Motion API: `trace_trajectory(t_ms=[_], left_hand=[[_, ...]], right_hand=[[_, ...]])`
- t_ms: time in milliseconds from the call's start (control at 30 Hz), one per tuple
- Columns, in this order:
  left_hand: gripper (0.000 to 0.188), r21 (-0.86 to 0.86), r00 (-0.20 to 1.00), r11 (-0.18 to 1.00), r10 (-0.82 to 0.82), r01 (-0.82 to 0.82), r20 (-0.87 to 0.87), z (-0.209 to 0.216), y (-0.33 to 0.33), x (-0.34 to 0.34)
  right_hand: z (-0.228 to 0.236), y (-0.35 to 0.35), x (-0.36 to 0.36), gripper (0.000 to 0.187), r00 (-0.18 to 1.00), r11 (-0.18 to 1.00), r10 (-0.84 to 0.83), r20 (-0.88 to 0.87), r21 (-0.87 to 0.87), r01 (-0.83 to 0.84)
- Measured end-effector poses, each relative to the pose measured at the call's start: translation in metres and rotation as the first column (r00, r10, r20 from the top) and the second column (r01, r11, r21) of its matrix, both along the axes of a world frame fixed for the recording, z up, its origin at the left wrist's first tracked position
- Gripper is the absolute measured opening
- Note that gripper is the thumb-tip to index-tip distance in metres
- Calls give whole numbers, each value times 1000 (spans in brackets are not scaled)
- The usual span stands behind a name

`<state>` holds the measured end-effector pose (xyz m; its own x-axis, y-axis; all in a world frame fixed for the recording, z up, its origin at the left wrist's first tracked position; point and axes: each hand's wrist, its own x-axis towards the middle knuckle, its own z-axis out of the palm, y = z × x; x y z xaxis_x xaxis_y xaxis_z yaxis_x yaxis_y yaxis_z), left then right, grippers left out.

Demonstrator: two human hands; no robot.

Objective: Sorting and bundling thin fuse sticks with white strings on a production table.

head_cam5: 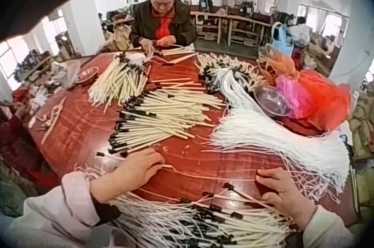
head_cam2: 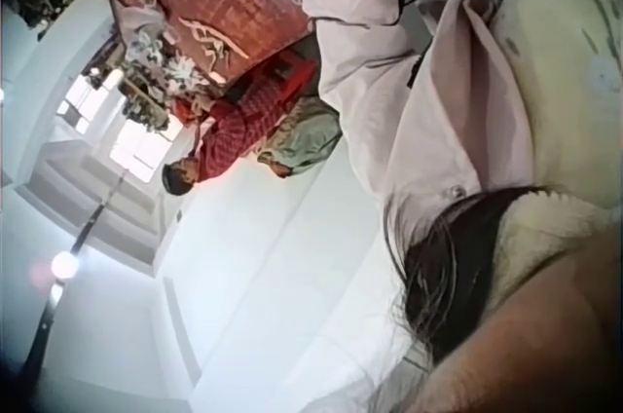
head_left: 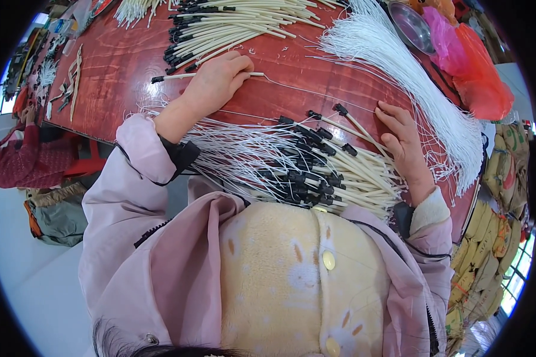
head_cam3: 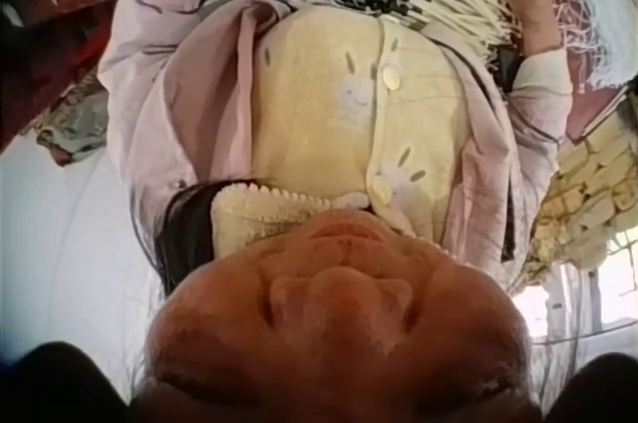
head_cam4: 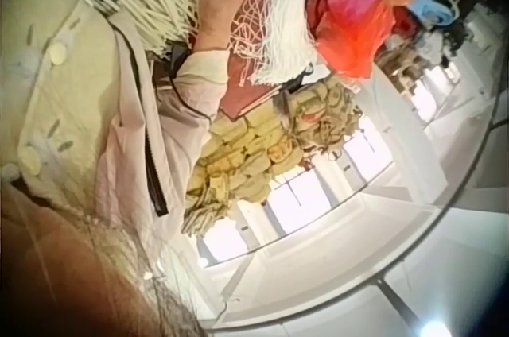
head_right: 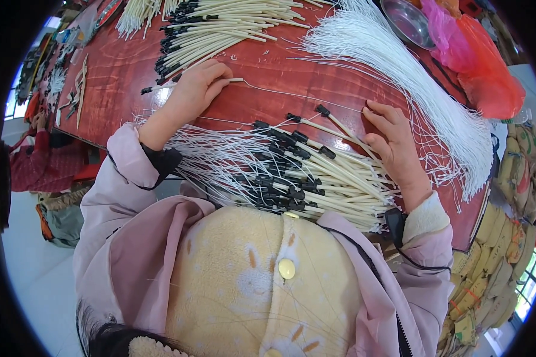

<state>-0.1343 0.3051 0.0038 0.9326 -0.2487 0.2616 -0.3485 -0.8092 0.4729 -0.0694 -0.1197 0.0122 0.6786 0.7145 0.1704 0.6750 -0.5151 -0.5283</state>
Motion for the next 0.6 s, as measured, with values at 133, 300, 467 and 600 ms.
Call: trace_trajectory(t_ms=[133,300,467,600], left_hand=[[10,-5,1000,1000,-19,19,-2,0,1,3],[11,15,994,994,-104,104,10,2,4,7],[12,115,977,971,-204,211,-65,11,8,-1],[13,203,973,953,-209,225,-99,15,6,-9]], right_hand=[[0,-3,1,57,999,999,-2,-47,-41,0],[1,-3,1,59,997,999,-6,-75,-45,3],[-2,-4,2,58,997,999,-8,-80,-43,4],[-5,-5,2,57,996,1000,-18,-85,-26,16]])
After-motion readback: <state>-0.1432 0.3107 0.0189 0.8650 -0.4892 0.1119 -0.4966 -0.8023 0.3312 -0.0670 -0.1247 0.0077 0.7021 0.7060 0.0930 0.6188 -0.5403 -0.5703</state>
